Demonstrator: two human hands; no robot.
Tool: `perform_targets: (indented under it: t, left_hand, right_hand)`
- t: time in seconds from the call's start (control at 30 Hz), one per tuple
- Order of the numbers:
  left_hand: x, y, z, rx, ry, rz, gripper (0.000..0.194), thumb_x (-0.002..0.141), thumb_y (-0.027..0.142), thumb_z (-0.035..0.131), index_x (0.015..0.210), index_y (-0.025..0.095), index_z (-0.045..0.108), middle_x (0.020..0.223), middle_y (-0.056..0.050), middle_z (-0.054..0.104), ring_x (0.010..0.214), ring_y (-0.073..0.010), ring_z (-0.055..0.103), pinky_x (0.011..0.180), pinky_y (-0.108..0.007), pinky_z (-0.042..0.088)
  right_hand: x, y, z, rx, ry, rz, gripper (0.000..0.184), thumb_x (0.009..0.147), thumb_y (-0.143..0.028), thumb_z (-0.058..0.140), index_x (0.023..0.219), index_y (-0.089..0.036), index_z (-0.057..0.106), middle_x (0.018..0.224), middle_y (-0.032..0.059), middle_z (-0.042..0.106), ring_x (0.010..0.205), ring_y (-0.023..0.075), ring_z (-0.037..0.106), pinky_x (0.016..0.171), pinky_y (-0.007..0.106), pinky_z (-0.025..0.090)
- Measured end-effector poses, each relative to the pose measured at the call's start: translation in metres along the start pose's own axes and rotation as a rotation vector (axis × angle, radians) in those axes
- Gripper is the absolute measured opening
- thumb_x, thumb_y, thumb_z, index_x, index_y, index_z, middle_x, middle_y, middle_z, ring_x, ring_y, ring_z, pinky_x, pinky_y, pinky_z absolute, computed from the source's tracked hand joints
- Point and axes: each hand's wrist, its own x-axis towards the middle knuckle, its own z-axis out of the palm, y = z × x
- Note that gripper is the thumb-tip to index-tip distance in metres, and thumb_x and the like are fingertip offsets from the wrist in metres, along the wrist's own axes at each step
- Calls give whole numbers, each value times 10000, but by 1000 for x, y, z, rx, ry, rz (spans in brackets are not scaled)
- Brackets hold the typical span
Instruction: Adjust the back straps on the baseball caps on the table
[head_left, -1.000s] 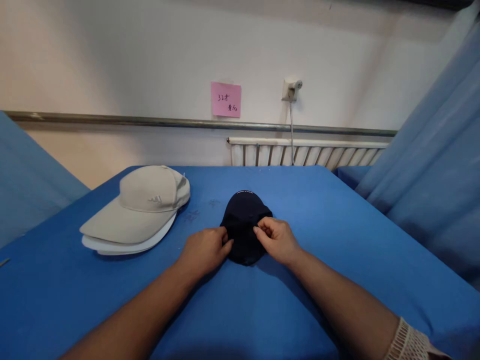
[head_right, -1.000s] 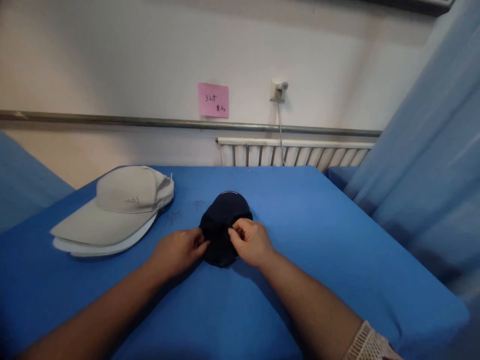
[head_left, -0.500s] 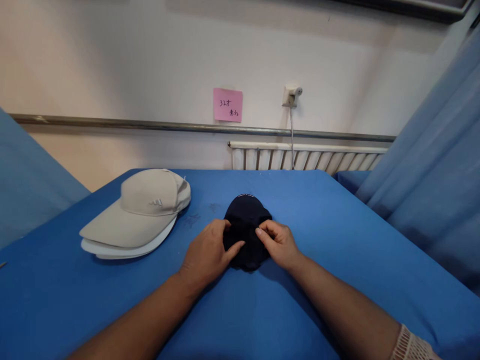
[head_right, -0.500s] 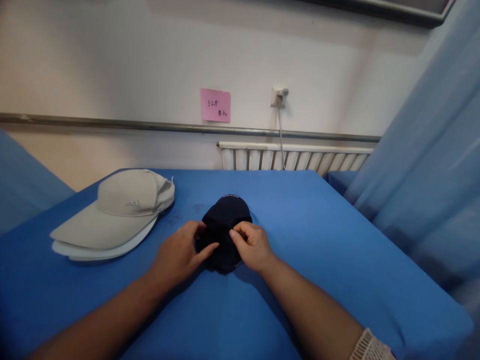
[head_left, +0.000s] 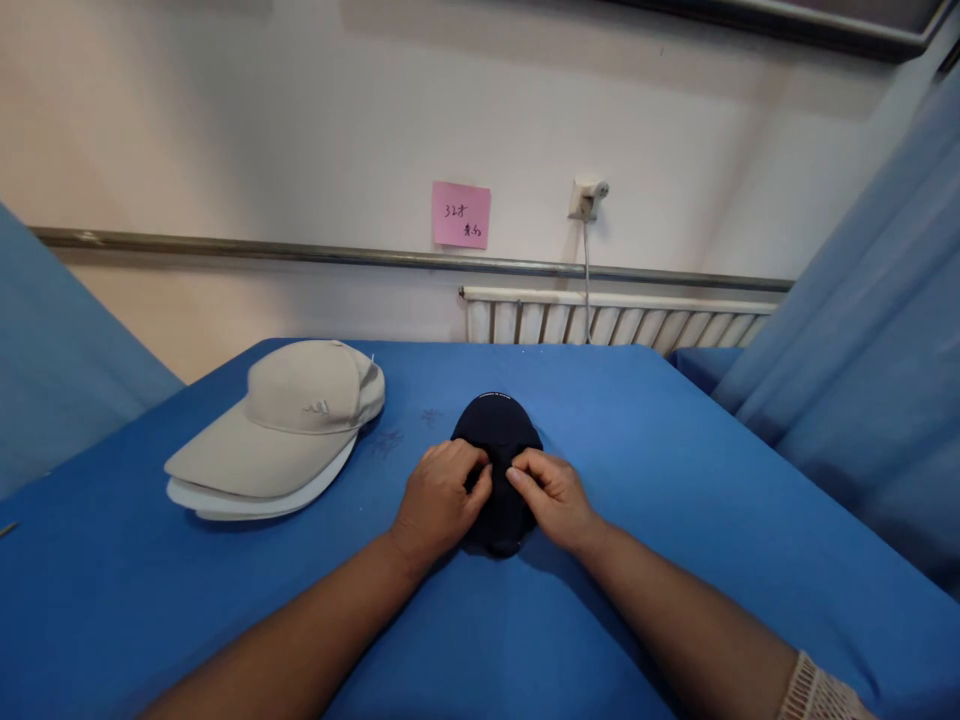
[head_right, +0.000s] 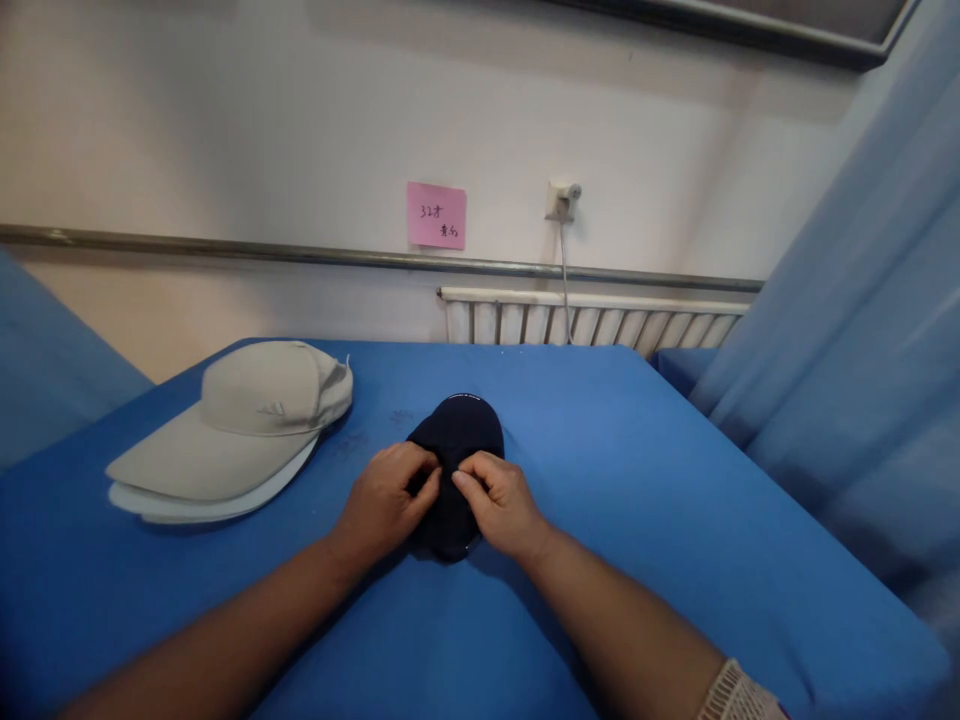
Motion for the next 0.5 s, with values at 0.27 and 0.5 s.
perform_targets:
  t: [0.27,0.5]
  left_hand:
    - [-6,-5,-7,-141,82,-76,33,885,222,514,911,202,517,914,-48,601,873,-204,569,817,-382,477]
    - [-12,-7,2,-196,-3,-107,360,859,284,593,1201,203,514,1157,-97,632,1074,-251,596,934,-457,491]
  right_hand:
    - [-1,-2,-1,-37,62,-33,171,913,-229,526,749,-201,566,696,-14,539,650,120,514,626,242,403]
    - [0,-3,0,75,57,24,144,909,-254,535,796,-207,612,898,30,661,842,155,615,776,275,483]
